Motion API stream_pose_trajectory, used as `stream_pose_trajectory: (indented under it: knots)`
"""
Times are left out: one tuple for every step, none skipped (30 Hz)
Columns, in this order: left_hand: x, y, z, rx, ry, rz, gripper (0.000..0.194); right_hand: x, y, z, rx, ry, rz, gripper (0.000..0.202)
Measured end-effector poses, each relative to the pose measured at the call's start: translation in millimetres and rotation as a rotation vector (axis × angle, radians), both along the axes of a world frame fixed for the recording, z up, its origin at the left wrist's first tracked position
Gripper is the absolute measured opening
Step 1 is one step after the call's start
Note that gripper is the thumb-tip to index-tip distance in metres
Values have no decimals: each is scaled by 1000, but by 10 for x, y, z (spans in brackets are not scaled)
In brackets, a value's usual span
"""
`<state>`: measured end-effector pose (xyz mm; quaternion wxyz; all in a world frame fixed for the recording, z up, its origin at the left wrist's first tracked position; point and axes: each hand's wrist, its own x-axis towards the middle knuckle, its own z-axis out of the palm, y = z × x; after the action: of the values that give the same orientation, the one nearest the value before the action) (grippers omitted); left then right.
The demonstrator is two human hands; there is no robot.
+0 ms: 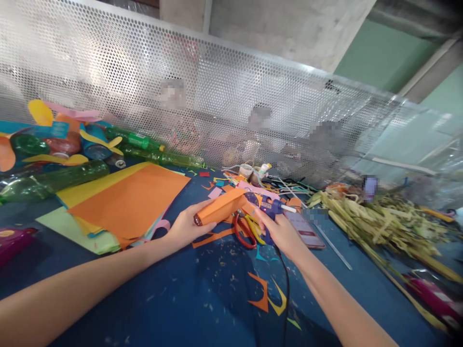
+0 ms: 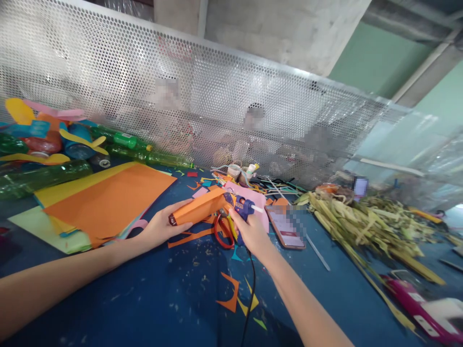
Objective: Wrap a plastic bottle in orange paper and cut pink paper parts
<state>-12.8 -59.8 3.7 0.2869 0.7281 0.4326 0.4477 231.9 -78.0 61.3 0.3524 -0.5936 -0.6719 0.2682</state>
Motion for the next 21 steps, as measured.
stream_pose_trajectory:
  knots:
    - [0, 0, -2, 1, 1, -2, 58, 3, 7, -9, 7, 1, -1, 49]
    - [0, 0, -7, 0, -3, -7, 59, 8, 14, -19, 8, 2, -2, 48]
    - [0, 1, -12, -2, -8, -13, 59, 13, 21, -30, 5, 4, -2, 48]
    - [1, 2, -18, -4, -13, -18, 59, 19, 27, -39, 2, 9, 0, 48]
    - [2, 4, -24, -5, -17, -23, 59, 23, 30, -46, -2, 13, 0, 48]
    - [2, 6, -29, -6, -17, -26, 58, 26, 31, -50, -8, 17, -1, 48]
    - [3, 7, -33, -7, -18, -28, 58, 26, 27, -51, -8, 25, -2, 47]
    - [4, 8, -35, -9, -19, -30, 58, 24, 20, -49, -3, 37, -1, 46]
    - [5, 9, -35, -10, -23, -30, 58, 19, 9, -44, -4, 44, 8, 46]
    - [5, 8, -33, -13, -28, -31, 58, 10, -5, -38, -10, 41, 20, 46]
    - [5, 8, -30, -16, -30, -30, 58, -3, -22, -31, -23, 33, 35, 46]
    - [6, 7, -26, -18, -31, -27, 58, -20, -40, -25, -38, 23, 49, 47]
    - [7, 6, -22, -21, -29, -22, 58, -42, -60, -21, -55, 15, 62, 47]
    - [8, 5, -18, -24, -27, -18, 58, -67, -80, -17, -71, 12, 75, 46]
    - [9, 5, -15, -28, -28, -15, 59, -96, -102, -15, -79, 16, 88, 44]
    - [12, 6, -15, -32, -33, -15, 59, -127, -124, -14, -76, 24, 103, 42]
    - [15, 8, -16, -36, -41, -15, 59, -159, -147, -14, -73, 28, 120, 40]
    - [19, 10, -20, -43, -51, -19, 59, -191, -170, -15, -73, 25, 133, 39]
    - [23, 12, -25, -54, -67, -28, 60, -222, -194, -19, -81, 20, 140, 38]
    - [28, 15, -31, -71, -85, -40, 60, -250, -216, -25, -95, 15, 138, 38]
    - [31, 17, -36, -90, -104, -56, 61, -274, -239, -35, -111, 13, 139, 38]
